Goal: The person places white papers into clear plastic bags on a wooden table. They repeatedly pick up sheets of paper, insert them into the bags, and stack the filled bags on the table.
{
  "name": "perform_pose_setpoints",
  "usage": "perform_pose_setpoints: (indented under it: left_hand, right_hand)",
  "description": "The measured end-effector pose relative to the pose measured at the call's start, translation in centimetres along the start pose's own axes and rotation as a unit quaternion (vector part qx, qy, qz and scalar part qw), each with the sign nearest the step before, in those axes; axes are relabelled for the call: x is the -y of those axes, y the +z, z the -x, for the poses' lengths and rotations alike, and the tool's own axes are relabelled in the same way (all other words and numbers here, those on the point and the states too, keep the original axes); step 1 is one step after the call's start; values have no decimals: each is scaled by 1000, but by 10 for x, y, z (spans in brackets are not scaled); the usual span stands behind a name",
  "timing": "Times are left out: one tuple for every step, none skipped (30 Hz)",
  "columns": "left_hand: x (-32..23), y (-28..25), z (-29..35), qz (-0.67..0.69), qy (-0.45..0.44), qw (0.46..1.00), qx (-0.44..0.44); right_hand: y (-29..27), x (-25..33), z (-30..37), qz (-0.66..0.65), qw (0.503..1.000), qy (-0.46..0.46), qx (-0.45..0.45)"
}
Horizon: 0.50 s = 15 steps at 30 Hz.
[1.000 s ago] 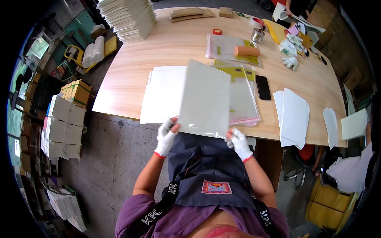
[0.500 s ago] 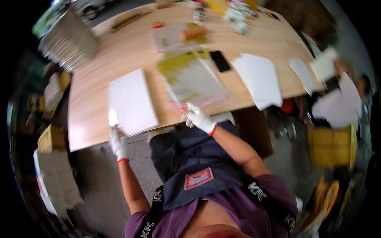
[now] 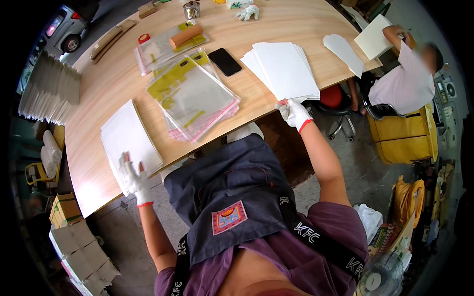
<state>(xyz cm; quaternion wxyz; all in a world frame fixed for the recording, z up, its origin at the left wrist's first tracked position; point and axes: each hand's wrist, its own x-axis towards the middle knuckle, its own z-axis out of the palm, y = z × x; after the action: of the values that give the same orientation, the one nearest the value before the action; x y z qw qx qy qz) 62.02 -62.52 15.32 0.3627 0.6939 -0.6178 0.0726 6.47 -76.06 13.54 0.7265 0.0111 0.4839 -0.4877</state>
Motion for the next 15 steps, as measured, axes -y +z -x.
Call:
perform_pose_setpoints:
  left_hand:
    - [-19, 11, -3, -1, 24, 1000, 6]
    - [-32, 25, -4, 48, 31, 998, 26]
    - [-45, 41, -6, 98, 38, 993, 46]
    - [-65, 55, -11, 80, 70, 990, 93]
    - [-91, 70, -19, 67, 107, 982, 140]
    - [-116, 77, -27, 59, 121, 972, 195]
    - [-139, 83, -34, 53, 134, 958, 247]
    - [-145, 96, -37, -10, 145, 947, 285]
    - [-144, 110, -41, -75, 150, 934, 315]
    - [-147, 118, -39, -124, 160, 936, 289]
    - [-151, 125, -37, -170, 172, 934, 261]
    - [-157, 130, -43, -171, 161, 931, 280]
    - [-160, 137, -47, -165, 149, 928, 300]
    - [-154, 138, -50, -197, 123, 914, 333]
    - [-157, 133, -57, -199, 108, 911, 345]
  right_hand:
    - [-4, 0, -5, 5, 1000, -25, 5]
    - [-10, 0, -15, 10, 999, -48, 12]
    - [-16, -2, -24, 14, 997, -72, 19]
    - [-22, -1, -31, -36, 996, -83, 27]
    - [-44, 11, -40, -90, 990, -62, 92]
    - [-50, 14, -42, -76, 989, -91, 88]
    - [-53, 14, -40, -61, 987, -122, 86]
    - [-47, 12, -33, -36, 992, -115, 46]
    - [-34, 9, -21, -6, 994, -109, 15]
    - [-22, 4, -2, 4, 995, -98, -3]
    - [-21, -2, 17, 12, 995, -94, -22]
    - [-46, -6, 16, -15, 998, -59, 6]
    - [-60, -16, 19, -4, 999, -46, -10]
    - [-49, -25, 38, 52, 999, -14, 7]
    - [-40, -31, 62, 106, 994, 14, 16]
